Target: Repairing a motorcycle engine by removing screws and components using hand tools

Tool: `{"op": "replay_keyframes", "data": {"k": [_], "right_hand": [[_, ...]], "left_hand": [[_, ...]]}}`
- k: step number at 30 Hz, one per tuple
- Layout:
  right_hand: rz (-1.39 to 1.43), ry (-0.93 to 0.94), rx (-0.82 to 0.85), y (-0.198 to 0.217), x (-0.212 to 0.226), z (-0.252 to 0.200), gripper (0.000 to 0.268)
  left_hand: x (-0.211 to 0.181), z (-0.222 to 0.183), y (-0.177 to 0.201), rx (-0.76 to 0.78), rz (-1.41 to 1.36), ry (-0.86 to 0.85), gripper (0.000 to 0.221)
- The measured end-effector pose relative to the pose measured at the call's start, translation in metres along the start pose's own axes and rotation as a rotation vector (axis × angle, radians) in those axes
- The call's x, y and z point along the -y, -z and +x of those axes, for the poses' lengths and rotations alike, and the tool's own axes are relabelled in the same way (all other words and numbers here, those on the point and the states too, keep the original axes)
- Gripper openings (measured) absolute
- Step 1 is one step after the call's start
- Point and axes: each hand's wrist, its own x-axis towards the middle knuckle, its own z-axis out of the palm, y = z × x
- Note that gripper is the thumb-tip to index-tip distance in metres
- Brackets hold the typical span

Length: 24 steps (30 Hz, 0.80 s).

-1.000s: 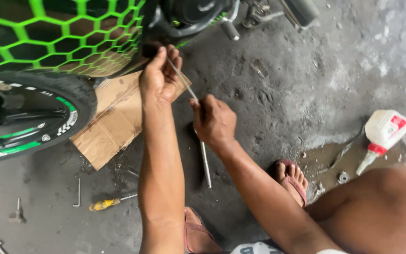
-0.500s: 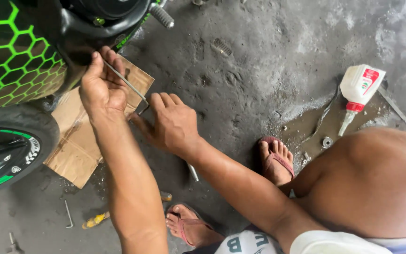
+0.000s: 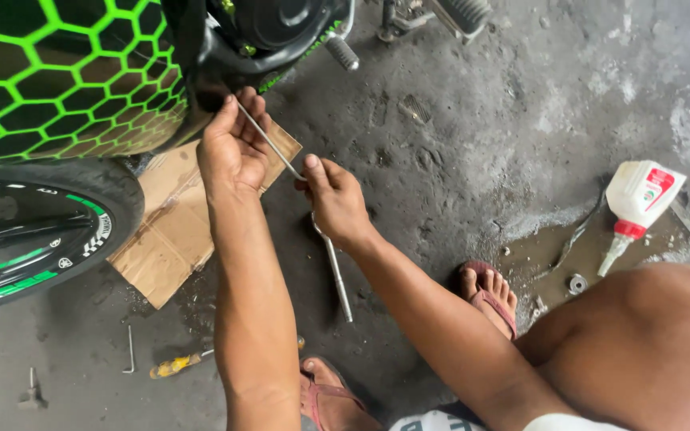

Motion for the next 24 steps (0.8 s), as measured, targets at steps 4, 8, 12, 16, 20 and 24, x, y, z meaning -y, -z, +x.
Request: {"op": "replay_keyframes", "data": {"k": [4, 8, 12, 16, 20, 24], "right_hand": [[0.62, -0.39, 0.049, 0.0, 0.023, -0.01, 0.039], [0.672, -0.445, 0.042, 0.004, 0.012, -0.007, 0.045], [-0.268, 0.166, -0.143, 0.014, 0.008, -0.011, 0.042], [-0.658, 0.488, -0.221, 0.02, 0.03, -0.027, 0.033], [-0.93, 0.542, -0.274, 0.022, 0.023, -0.014, 0.04], [-1.064, 0.865, -0.296, 0.025, 0.019, -0.013, 0.034]], "left_hand": [[-0.003, -0.006, -0.002, 0.013, 0.053, 0.033, 0.022], [0.0, 0.008, 0.008, 0.025, 0.057, 0.056, 0.021], [-0.003, 0.023, 0.009, 0.024, 0.043, 0.076, 0.019], [-0.005, 0.019, 0.016, 0.013, -0.027, 0.105, 0.019], [-0.008, 0.004, -0.007, -0.063, 0.04, 0.048, 0.03], [-0.01, -0.009, -0.01, -0.152, -0.018, 0.021, 0.023]]}}
